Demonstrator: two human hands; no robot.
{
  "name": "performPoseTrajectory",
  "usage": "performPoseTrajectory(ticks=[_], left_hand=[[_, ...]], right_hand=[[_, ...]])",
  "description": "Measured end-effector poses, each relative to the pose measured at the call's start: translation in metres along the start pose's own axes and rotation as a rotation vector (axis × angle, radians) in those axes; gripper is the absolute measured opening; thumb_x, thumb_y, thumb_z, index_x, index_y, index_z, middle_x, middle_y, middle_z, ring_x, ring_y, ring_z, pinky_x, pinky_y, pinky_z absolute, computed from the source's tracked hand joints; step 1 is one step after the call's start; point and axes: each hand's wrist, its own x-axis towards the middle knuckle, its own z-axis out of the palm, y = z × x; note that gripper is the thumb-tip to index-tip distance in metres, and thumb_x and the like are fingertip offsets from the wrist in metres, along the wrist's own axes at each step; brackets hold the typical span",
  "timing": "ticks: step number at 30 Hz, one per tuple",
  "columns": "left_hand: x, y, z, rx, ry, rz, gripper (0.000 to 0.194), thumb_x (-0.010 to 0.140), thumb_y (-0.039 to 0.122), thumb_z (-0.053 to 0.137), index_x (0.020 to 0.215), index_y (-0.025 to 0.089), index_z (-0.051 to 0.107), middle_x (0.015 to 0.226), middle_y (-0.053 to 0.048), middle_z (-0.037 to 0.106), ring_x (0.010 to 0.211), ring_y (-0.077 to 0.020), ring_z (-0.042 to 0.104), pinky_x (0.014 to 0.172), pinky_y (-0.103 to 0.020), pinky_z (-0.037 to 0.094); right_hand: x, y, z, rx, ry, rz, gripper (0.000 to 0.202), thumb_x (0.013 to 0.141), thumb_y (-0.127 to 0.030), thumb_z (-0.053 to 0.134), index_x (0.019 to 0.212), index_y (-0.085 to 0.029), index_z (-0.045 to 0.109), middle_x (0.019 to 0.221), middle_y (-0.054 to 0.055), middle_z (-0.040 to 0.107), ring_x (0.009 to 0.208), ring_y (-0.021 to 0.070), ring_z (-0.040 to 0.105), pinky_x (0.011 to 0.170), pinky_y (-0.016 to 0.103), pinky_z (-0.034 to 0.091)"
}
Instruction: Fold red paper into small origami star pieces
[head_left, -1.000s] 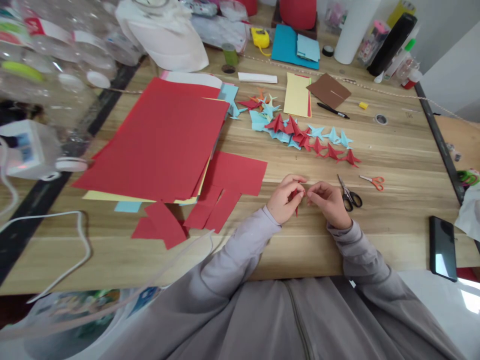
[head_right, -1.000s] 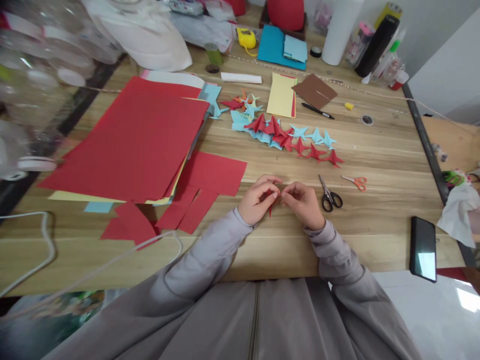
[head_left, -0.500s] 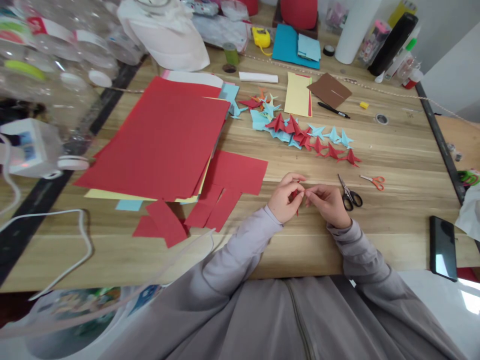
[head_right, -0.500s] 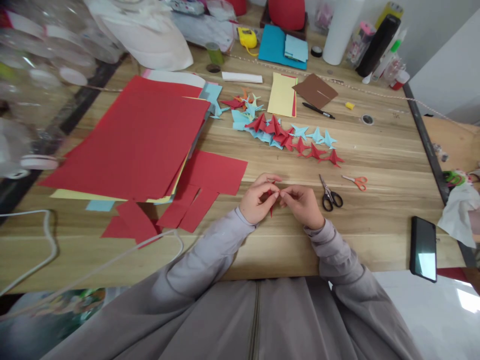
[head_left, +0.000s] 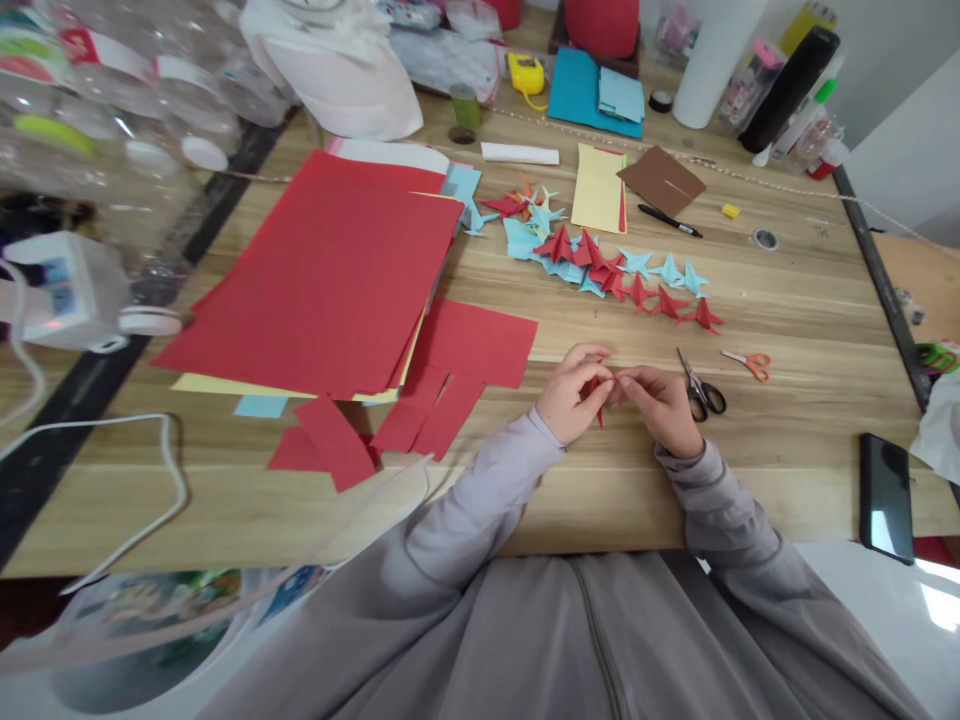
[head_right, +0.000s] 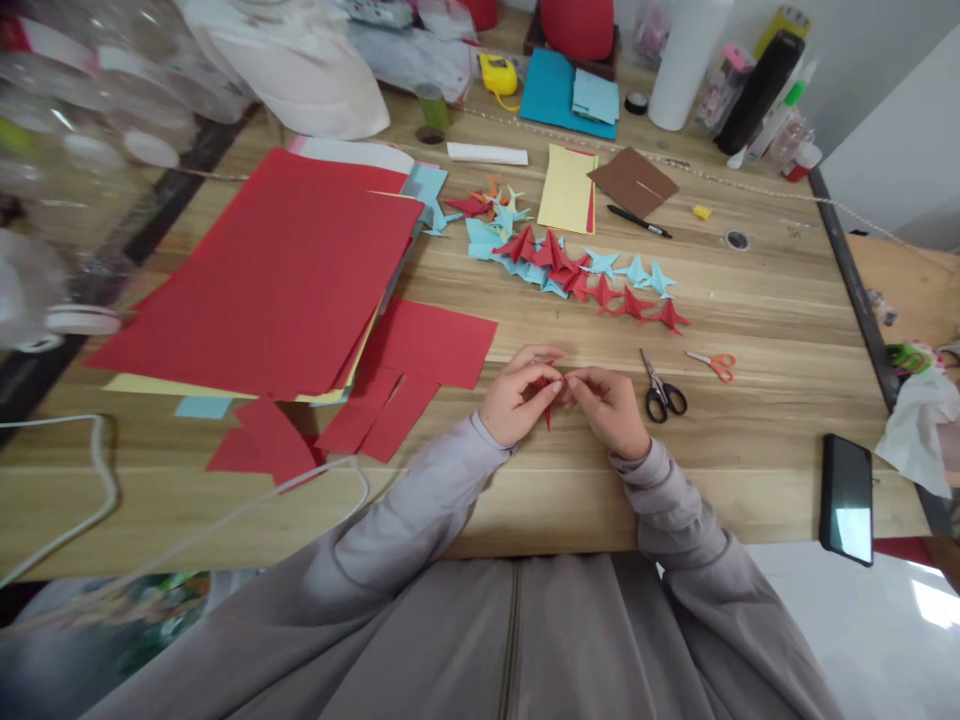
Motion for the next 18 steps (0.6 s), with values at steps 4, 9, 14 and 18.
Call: performPoseTrajectory(ticks=[4, 9, 14, 18], left_hand=[[-0.0005, 0.0003, 0.0001, 0.014, 0.018, 0.021, 0.005, 0.080, 0.016, 0.059, 0.077, 0.016, 0.063, 0.115, -0.011, 0.058, 0.083, -0.0153, 0.062, 0.077, -0.034, 0.051], [-0.0005, 0.0003, 0.0005, 0.017, 0.069, 0.042, 0.005, 0.079, 0.013, 0.060, 0.077, 0.015, 0.063, 0.114, -0.013, 0.057, 0.092, -0.0186, 0.062, 0.079, -0.035, 0.052], [-0.0011, 0.0005, 0.0005, 0.027, 0.048, 0.020, 0.006, 0.077, 0.010, 0.059, 0.076, 0.015, 0.063, 0.115, -0.012, 0.057, 0.085, -0.0164, 0.062, 0.072, -0.032, 0.053], [-0.0020, 0.0007, 0.0010, 0.073, 0.053, 0.033, 0.006, 0.076, 0.010, 0.061, 0.075, 0.016, 0.062, 0.116, -0.012, 0.057, 0.088, -0.0172, 0.062, 0.076, -0.034, 0.053]], right_hand=[[0.0005, -0.0007, -0.0034, -0.021, 0.024, -0.023, 0.031, 0.079, -0.048, 0.063, 0.083, -0.018, 0.068, 0.063, 0.001, 0.067, 0.060, 0.0137, 0.063, 0.063, 0.030, 0.052], [-0.0001, -0.0013, -0.0046, -0.065, -0.002, -0.021, 0.025, 0.081, -0.042, 0.062, 0.079, -0.017, 0.067, 0.065, 0.002, 0.066, 0.060, 0.0132, 0.061, 0.061, 0.028, 0.050], [0.0000, -0.0014, -0.0020, -0.080, -0.003, -0.017, 0.024, 0.079, -0.042, 0.064, 0.076, -0.018, 0.066, 0.063, 0.001, 0.065, 0.059, 0.0135, 0.061, 0.060, 0.028, 0.049], [-0.0001, -0.0024, -0.0014, -0.111, -0.005, -0.021, 0.025, 0.079, -0.042, 0.065, 0.075, -0.017, 0.065, 0.063, 0.001, 0.065, 0.058, 0.0131, 0.060, 0.059, 0.027, 0.049]])
